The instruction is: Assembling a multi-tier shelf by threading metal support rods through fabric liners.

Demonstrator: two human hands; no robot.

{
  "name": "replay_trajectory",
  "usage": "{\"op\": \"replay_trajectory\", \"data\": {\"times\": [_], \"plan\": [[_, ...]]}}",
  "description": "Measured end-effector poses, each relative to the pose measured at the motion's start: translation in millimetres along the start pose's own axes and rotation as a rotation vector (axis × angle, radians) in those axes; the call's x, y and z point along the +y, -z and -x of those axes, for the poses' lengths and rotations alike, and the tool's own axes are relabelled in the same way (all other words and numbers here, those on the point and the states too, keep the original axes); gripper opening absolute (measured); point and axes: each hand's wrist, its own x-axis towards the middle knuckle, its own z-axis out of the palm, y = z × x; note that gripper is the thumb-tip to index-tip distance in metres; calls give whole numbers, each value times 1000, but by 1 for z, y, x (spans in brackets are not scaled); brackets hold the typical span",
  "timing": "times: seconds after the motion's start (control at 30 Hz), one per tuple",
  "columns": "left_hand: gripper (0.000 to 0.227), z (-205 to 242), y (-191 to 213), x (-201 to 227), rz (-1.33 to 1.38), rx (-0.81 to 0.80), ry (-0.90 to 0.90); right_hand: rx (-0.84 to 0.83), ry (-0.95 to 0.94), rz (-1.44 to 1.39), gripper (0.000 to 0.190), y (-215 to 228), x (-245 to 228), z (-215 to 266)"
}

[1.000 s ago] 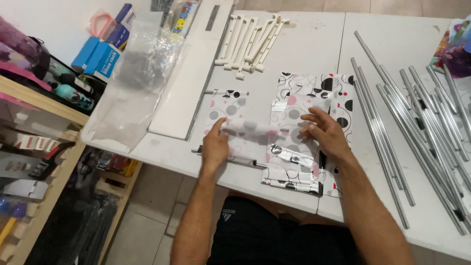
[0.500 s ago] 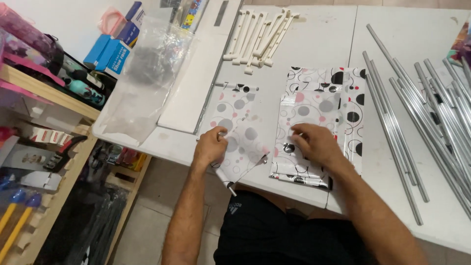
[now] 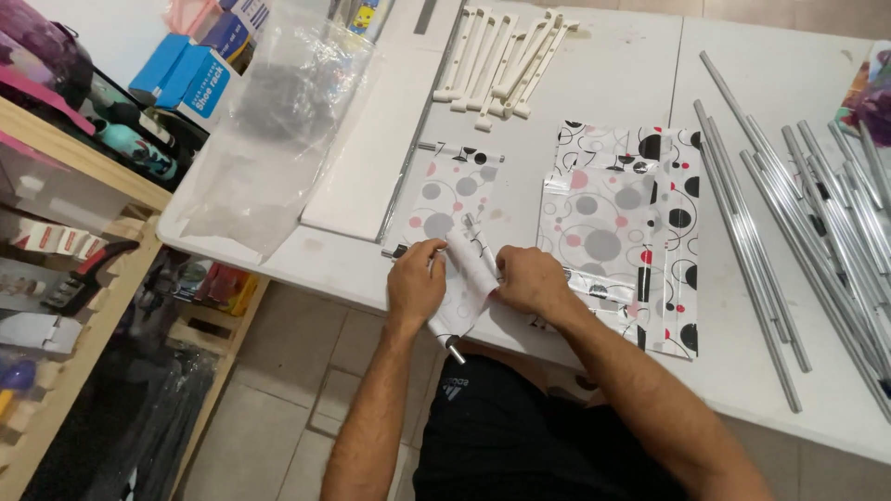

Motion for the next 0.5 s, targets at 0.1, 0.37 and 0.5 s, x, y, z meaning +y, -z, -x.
{"op": "replay_trajectory", "data": {"times": [0.1,0.37,0.5], "plan": [[25,-1,-11,-20,-3,84,-99,25,1,41,30,-9,4,-8],[22,-19,4,-31,183,243,-190,271,-38,118,25,55,-4,-39],[23,-55,5,-52,88,280,-108,363,-27,162,29,63,-5,-111]]}}
